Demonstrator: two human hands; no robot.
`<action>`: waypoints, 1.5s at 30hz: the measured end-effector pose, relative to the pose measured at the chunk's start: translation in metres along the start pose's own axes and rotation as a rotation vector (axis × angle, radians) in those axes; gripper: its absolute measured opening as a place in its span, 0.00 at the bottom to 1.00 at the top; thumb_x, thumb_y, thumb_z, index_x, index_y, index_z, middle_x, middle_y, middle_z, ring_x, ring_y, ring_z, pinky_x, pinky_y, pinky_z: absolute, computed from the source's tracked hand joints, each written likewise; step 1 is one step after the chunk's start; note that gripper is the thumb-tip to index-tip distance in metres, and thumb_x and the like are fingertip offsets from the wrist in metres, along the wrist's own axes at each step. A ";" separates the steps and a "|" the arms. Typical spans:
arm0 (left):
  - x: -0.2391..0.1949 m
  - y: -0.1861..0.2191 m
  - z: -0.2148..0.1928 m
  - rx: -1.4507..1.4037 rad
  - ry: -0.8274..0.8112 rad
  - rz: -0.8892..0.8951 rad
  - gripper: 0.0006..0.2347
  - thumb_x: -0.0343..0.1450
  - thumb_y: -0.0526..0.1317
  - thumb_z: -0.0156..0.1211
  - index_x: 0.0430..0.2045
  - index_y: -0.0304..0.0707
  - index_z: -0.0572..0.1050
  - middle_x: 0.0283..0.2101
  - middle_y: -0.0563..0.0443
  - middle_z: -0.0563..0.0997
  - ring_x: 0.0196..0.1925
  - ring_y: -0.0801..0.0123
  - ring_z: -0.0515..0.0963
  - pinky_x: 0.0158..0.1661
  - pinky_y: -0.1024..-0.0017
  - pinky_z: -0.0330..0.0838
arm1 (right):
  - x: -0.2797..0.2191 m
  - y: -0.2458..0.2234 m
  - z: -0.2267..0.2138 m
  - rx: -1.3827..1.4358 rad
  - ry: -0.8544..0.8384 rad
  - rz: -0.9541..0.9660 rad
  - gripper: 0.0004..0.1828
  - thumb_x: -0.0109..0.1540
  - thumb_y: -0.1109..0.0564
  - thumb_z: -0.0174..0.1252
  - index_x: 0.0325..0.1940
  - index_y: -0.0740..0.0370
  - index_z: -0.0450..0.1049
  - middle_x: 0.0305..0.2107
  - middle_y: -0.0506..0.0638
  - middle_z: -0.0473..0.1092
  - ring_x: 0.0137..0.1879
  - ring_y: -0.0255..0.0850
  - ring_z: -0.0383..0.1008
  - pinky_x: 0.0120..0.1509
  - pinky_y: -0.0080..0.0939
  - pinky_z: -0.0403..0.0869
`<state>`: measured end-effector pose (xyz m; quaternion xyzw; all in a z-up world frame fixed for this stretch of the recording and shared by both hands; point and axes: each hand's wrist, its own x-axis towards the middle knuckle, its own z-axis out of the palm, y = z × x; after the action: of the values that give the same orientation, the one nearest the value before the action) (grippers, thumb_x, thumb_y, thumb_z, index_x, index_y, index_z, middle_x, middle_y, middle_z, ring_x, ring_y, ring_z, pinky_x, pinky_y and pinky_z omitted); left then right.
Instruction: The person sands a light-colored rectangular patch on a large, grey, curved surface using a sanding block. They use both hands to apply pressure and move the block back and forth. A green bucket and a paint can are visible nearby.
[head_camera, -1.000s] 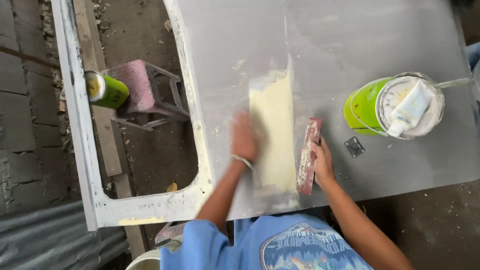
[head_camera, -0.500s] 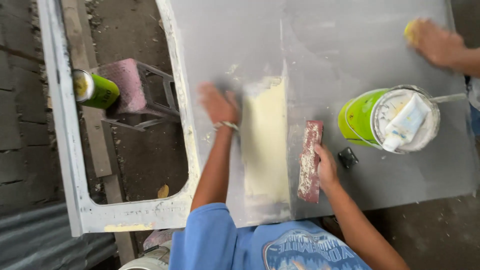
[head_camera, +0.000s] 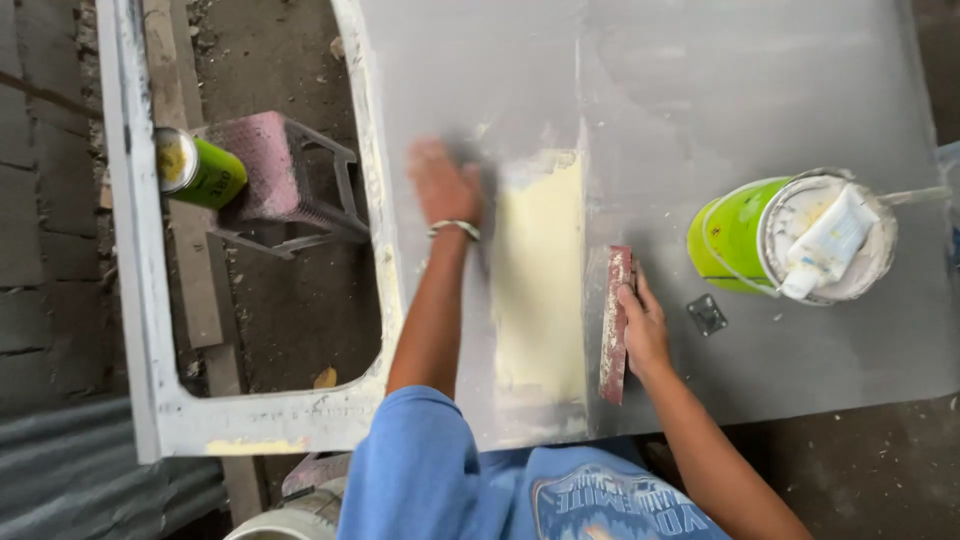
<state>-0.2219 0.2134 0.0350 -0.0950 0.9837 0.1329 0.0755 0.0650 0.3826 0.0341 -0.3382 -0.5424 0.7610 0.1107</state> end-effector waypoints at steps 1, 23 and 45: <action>-0.014 0.001 0.011 0.000 0.001 0.338 0.34 0.77 0.55 0.41 0.72 0.28 0.45 0.77 0.30 0.43 0.78 0.40 0.40 0.72 0.45 0.32 | -0.002 0.001 0.004 0.052 -0.003 0.016 0.34 0.68 0.57 0.50 0.78 0.65 0.53 0.69 0.50 0.62 0.70 0.36 0.64 0.72 0.37 0.62; -0.175 -0.145 -0.018 -0.087 -0.150 0.400 0.38 0.73 0.53 0.43 0.71 0.19 0.43 0.76 0.26 0.41 0.78 0.42 0.39 0.72 0.49 0.32 | -0.064 0.007 0.025 -0.129 0.120 -0.077 0.32 0.69 0.57 0.49 0.78 0.65 0.54 0.68 0.51 0.64 0.68 0.34 0.66 0.71 0.33 0.63; -0.325 -0.167 0.005 -0.250 -0.699 1.610 0.23 0.66 0.53 0.61 0.49 0.36 0.76 0.59 0.37 0.76 0.67 0.47 0.70 0.70 0.55 0.60 | -0.082 0.030 0.010 -0.849 0.118 -0.305 0.35 0.67 0.54 0.59 0.78 0.55 0.59 0.60 0.62 0.68 0.65 0.50 0.68 0.71 0.46 0.65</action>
<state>0.1292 0.1108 0.0455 0.6643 0.6512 0.2736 0.2443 0.1260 0.3190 0.0410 -0.3125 -0.8429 0.4255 0.1039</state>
